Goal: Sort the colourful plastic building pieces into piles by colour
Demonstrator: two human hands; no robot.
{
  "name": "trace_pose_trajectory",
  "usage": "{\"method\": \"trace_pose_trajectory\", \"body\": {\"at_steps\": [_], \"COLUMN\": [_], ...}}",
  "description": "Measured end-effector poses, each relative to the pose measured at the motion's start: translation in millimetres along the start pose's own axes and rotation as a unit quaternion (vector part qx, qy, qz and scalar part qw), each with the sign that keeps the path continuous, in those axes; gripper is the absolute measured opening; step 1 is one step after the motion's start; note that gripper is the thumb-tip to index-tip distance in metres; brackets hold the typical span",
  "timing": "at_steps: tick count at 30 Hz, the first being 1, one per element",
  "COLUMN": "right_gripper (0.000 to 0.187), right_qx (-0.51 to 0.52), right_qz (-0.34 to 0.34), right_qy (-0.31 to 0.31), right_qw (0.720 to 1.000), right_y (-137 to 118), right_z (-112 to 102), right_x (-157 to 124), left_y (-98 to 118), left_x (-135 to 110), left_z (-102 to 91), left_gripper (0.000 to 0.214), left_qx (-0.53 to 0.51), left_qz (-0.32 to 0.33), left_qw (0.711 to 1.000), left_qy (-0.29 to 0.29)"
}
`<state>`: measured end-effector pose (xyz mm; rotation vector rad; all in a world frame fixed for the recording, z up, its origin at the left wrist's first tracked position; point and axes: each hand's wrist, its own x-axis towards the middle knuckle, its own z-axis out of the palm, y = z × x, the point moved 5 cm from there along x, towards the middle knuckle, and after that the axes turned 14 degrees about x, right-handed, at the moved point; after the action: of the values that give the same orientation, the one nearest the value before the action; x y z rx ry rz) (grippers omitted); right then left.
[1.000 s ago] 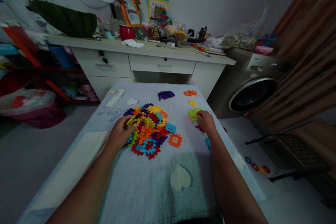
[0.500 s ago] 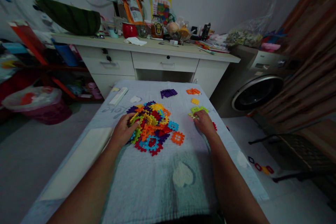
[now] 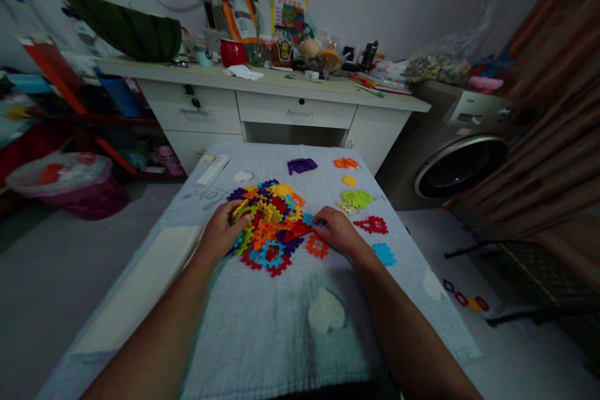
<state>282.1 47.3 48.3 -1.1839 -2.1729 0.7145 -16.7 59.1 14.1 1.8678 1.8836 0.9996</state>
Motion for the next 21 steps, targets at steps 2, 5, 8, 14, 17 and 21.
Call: {"method": "trace_pose_trajectory", "body": {"at_steps": [2, 5, 8, 14, 17, 21], "right_gripper": [0.011, 0.016, 0.019, 0.023, 0.025, 0.025], "right_qx": [-0.006, -0.012, -0.005, 0.037, 0.064, 0.073], "right_qz": [0.008, 0.037, 0.084, 0.178, 0.195, 0.207], "right_qy": [0.039, 0.09, 0.127, 0.097, 0.045, -0.008], "right_qw": [0.999, 0.995, 0.988, 0.978, 0.978, 0.976], "right_y": [4, 13, 28, 49, 47, 48], "right_z": [-10, -34, -66, -110, -115, -111], "right_x": [0, -3, -13, -54, -77, -106], "left_y": [-1, -2, -3, -5, -5, -5], "left_x": [1, 2, 2, 3, 3, 2], "left_z": [0.8, 1.8, 2.4, 4.4, 3.5, 3.2], "left_gripper": [0.051, 0.051, 0.053, 0.049, 0.048, 0.049], "left_qx": [0.002, 0.003, 0.003, -0.003, 0.003, -0.003], "left_qz": [0.001, -0.001, -0.001, 0.013, 0.006, -0.01], "left_qw": [1.0, 1.0, 1.0, 1.0, 1.0, 1.0], "left_qy": [-0.002, -0.005, -0.001, 0.0, 0.003, -0.003]}}
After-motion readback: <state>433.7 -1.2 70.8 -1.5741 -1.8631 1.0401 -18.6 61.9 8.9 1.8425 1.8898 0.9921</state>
